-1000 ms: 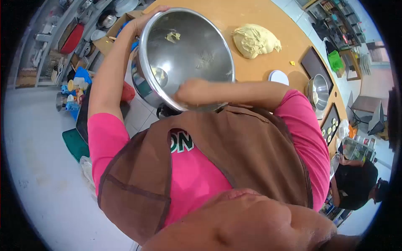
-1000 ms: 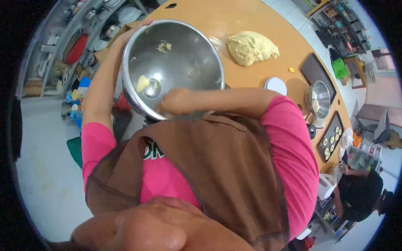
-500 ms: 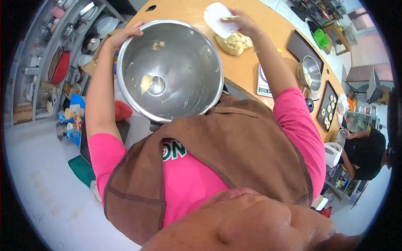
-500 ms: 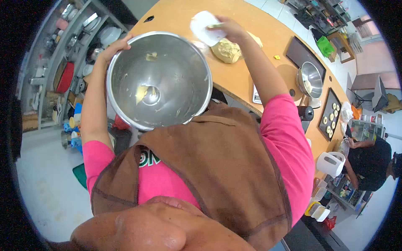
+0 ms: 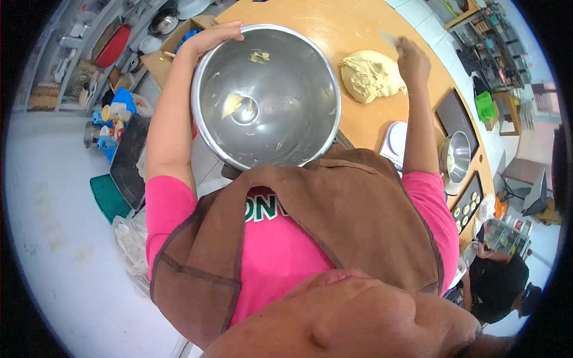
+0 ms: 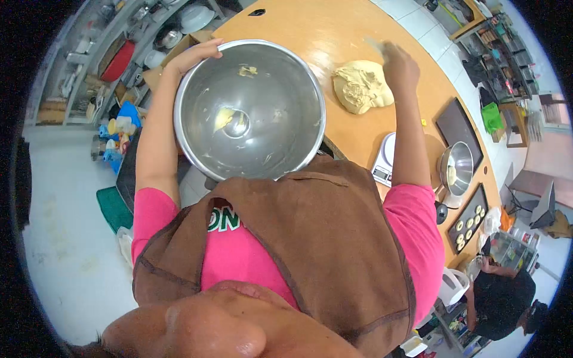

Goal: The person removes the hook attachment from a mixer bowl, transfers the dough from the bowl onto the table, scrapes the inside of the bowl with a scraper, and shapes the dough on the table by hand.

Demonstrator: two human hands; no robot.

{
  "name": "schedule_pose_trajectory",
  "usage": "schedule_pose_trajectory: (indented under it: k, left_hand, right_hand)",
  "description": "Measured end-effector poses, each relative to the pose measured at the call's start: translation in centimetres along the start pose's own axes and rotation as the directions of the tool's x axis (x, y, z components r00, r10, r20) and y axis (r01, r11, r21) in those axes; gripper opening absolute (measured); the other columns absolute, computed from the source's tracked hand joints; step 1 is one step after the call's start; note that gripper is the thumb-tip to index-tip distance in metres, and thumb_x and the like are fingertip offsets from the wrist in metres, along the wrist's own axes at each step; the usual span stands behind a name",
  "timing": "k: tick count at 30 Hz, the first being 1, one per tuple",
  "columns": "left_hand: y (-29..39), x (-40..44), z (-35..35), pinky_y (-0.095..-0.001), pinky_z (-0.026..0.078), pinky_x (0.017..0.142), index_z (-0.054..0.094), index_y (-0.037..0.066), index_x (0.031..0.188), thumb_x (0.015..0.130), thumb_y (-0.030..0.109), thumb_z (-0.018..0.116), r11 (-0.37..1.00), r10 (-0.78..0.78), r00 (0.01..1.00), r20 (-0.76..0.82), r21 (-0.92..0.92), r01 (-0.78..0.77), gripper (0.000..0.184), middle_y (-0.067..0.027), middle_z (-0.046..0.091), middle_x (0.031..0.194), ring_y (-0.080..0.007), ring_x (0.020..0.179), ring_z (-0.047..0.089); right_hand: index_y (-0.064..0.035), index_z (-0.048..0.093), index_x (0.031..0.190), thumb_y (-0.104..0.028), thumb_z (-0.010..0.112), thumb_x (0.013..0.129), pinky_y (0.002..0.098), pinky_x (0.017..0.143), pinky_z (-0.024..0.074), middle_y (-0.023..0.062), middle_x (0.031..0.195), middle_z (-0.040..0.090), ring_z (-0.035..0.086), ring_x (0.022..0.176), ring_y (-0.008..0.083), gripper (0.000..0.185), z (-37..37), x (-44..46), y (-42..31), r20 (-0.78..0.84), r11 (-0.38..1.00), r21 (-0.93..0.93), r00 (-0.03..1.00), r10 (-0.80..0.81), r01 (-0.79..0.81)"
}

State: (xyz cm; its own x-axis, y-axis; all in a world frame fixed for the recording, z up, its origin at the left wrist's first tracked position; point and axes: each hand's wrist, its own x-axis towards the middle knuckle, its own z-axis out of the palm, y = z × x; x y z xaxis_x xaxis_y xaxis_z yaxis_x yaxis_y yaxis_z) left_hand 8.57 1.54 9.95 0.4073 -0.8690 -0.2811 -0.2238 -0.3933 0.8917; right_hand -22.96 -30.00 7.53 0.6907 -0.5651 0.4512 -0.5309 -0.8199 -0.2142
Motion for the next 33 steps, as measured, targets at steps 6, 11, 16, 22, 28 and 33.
schedule_pose_trajectory:
  k: [6, 11, 16, 22, 28, 33]
  left_hand:
    - [2.1, 2.4, 0.3, -0.0254, 0.037, 0.093, 0.045, 0.002, 0.128, 0.078, 0.019, 0.054, 0.994, -0.024, 0.965, 0.261, 0.107, -0.004, 0.054, -0.0076, 0.052, 0.117, -0.0132, 0.109, 0.047]
    - [1.6, 5.6, 1.7, -0.0237, 0.034, 0.092, 0.048, 0.001, 0.122, 0.07, 0.013, 0.055, 0.972, 0.02, 0.937, 0.348, 0.213, -0.099, 0.053, -0.0053, 0.052, 0.112, -0.0142, 0.105, 0.045]
    - [0.9, 6.8, 4.2, -0.0234, 0.037, 0.084, 0.051, 0.003, 0.111, 0.067, 0.01, 0.053, 0.957, 0.157, 0.941, 0.3, 0.189, -0.22, 0.045, -0.0036, 0.052, 0.099, -0.0125, 0.095, 0.047]
    - [-1.1, 9.6, 6.2, -0.024, 0.042, 0.072, 0.053, 0.007, 0.104, 0.066, 0.006, 0.049, 0.99, 0.136, 0.911, 0.389, -0.022, -0.138, 0.038, -0.0031, 0.052, 0.089, -0.0111, 0.081, 0.049]
    - [-0.6, 10.4, 6.5, -0.0218, 0.041, 0.076, 0.052, 0.006, 0.11, 0.066, 0.007, 0.05, 0.989, 0.129, 0.893, 0.431, 0.013, -0.149, 0.044, -0.0022, 0.053, 0.093, -0.0098, 0.086, 0.048]
    - [-0.7, 11.3, 6.8, -0.0202, 0.039, 0.076, 0.052, 0.005, 0.11, 0.066, 0.005, 0.05, 0.983, 0.177, 0.873, 0.454, -0.038, -0.18, 0.043, -0.0007, 0.052, 0.092, -0.0082, 0.083, 0.047]
  right_hand:
    - [-0.0082, 0.048, 0.107, -0.005, 0.048, 0.083, 0.0425, 0.07, 0.0503, 0.0141, 0.102, 0.059, 0.062, 0.081, 0.0337, 0.023, 2.0, -1.5, -17.6, 0.397, 0.877, 0.238, 0.783, -0.479, 0.417]
    - [-0.01, 0.043, 0.107, -0.015, 0.048, 0.086, 0.0389, 0.058, 0.0542, 0.0153, 0.088, 0.057, 0.065, 0.075, 0.0287, 0.022, 11.2, -1.2, -17.8, 0.267, 0.825, 0.104, 0.783, -0.561, 0.556]
    - [-0.011, 0.043, 0.114, -0.018, 0.045, 0.09, 0.0383, 0.06, 0.0547, 0.0135, 0.099, 0.058, 0.066, 0.08, 0.029, 0.025, 15.2, -2.4, -16.0, 0.396, 0.771, -0.013, 0.712, -0.58, 0.636]
    - [-0.0075, 0.041, 0.119, -0.022, 0.035, 0.095, 0.0412, 0.068, 0.0537, 0.0172, 0.1, 0.062, 0.064, 0.085, 0.0326, 0.029, 17.3, -3.5, -13.1, 0.531, 0.886, 0.061, 0.737, -0.418, 0.459]
    - [-0.0073, 0.044, 0.117, -0.021, 0.04, 0.093, 0.0437, 0.076, 0.0508, 0.0176, 0.099, 0.064, 0.063, 0.092, 0.0326, 0.028, 20.9, -4.8, -12.9, 0.684, 0.98, 0.143, 0.702, -0.198, 0.137]
    - [-0.0085, 0.047, 0.111, -0.018, 0.042, 0.09, 0.0437, 0.074, 0.0509, 0.016, 0.095, 0.065, 0.064, 0.088, 0.032, 0.024, 22.7, -6.8, -14.7, 0.626, 0.946, 0.184, 0.71, -0.322, 0.267]
